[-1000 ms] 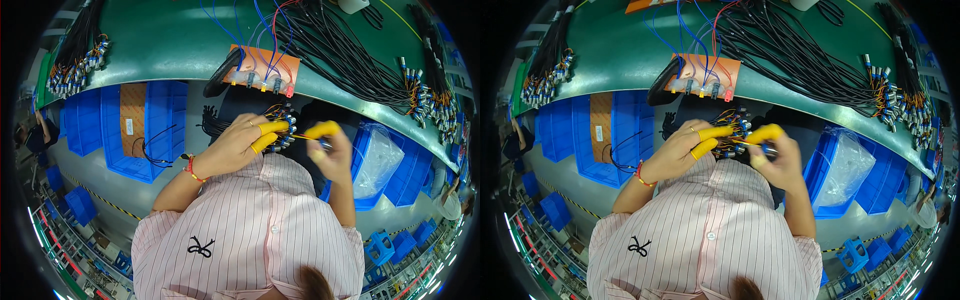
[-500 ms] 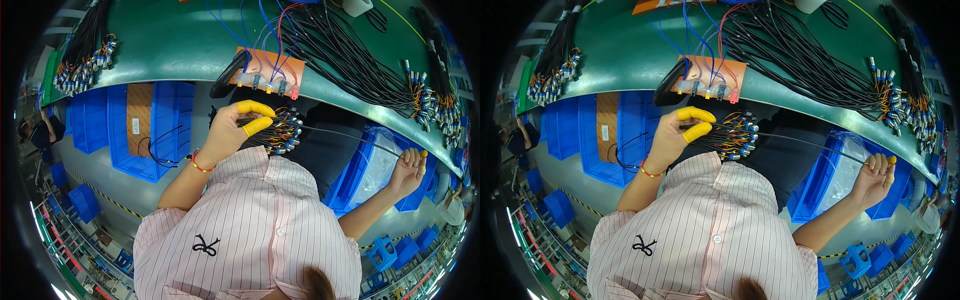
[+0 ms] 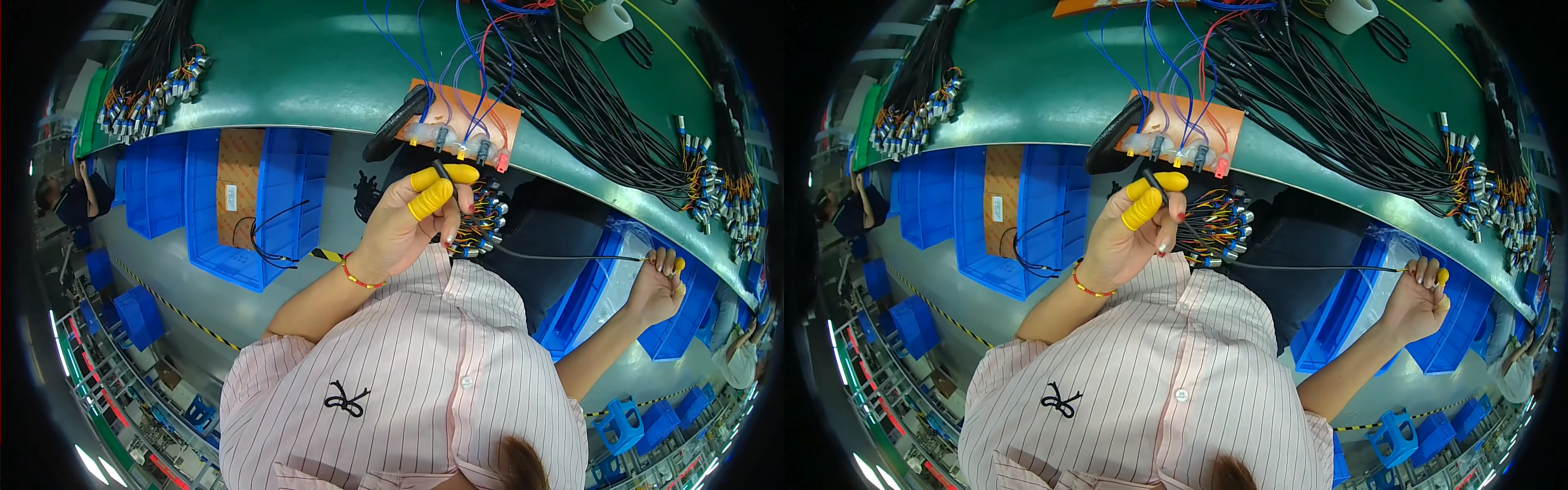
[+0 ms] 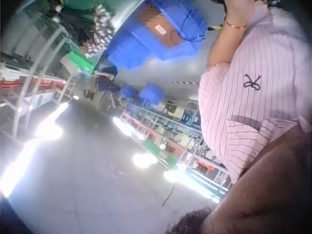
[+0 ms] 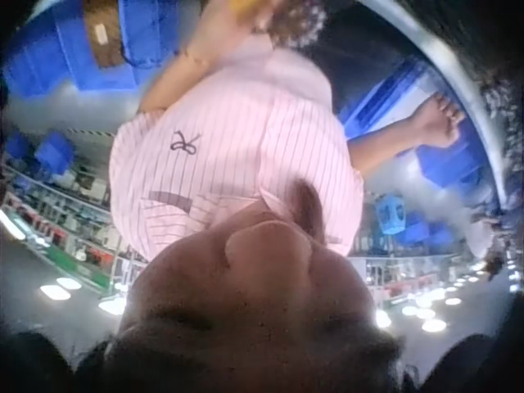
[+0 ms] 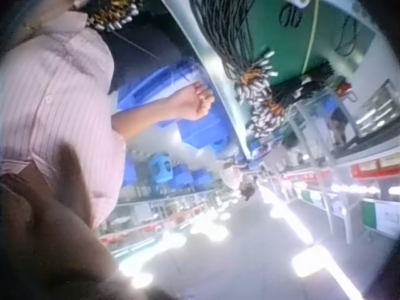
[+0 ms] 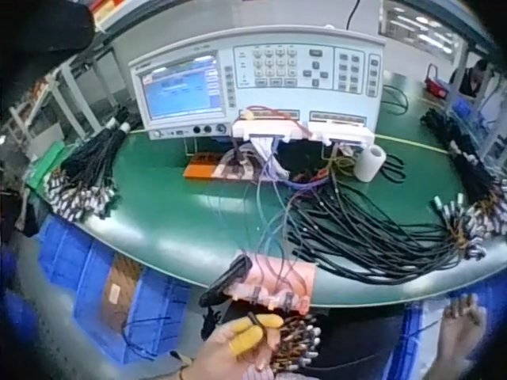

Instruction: Testing bundles of electrical cables by connecting them to a specialized test fixture on a production line.

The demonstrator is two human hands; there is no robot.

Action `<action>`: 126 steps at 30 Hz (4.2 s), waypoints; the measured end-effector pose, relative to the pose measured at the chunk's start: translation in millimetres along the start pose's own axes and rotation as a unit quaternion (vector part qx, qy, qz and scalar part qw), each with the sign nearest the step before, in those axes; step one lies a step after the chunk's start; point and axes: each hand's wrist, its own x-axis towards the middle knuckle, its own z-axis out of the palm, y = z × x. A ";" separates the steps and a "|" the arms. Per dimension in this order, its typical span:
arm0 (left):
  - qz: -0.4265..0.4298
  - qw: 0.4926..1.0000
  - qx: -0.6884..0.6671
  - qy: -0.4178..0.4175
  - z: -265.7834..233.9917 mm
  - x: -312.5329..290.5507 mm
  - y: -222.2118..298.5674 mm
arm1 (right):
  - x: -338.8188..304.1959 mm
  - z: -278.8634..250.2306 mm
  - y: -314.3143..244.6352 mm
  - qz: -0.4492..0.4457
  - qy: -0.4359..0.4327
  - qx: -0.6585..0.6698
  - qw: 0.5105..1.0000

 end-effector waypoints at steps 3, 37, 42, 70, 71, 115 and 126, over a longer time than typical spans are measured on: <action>-0.037 0.999 0.009 0.014 -1.3 -2.0 -1.8 | -0.8 8.6 12.8 0.023 -0.036 -0.029 0.999; -0.143 0.954 -0.263 0.004 -5.5 3.9 -2.8 | -10.8 35.0 44.4 0.039 -0.086 -0.130 0.987; -0.125 0.982 -0.124 0.065 1.6 2.5 2.0 | -9.8 26.8 39.5 0.022 -0.130 -0.139 0.981; -0.125 0.989 -0.037 0.068 10.4 4.5 8.8 | -11.2 28.1 45.6 0.035 -0.094 -0.146 0.984; -0.125 0.989 -0.019 0.076 11.5 4.9 8.9 | -10.8 27.1 45.3 0.036 -0.093 -0.147 0.984; -0.057 0.989 0.107 0.081 12.1 18.8 6.1 | -25.4 29.4 26.5 -0.010 -0.075 -0.105 0.992; -0.047 0.986 0.115 0.115 18.4 15.4 1.0 | -20.7 31.0 5.3 -0.020 -0.059 -0.102 0.993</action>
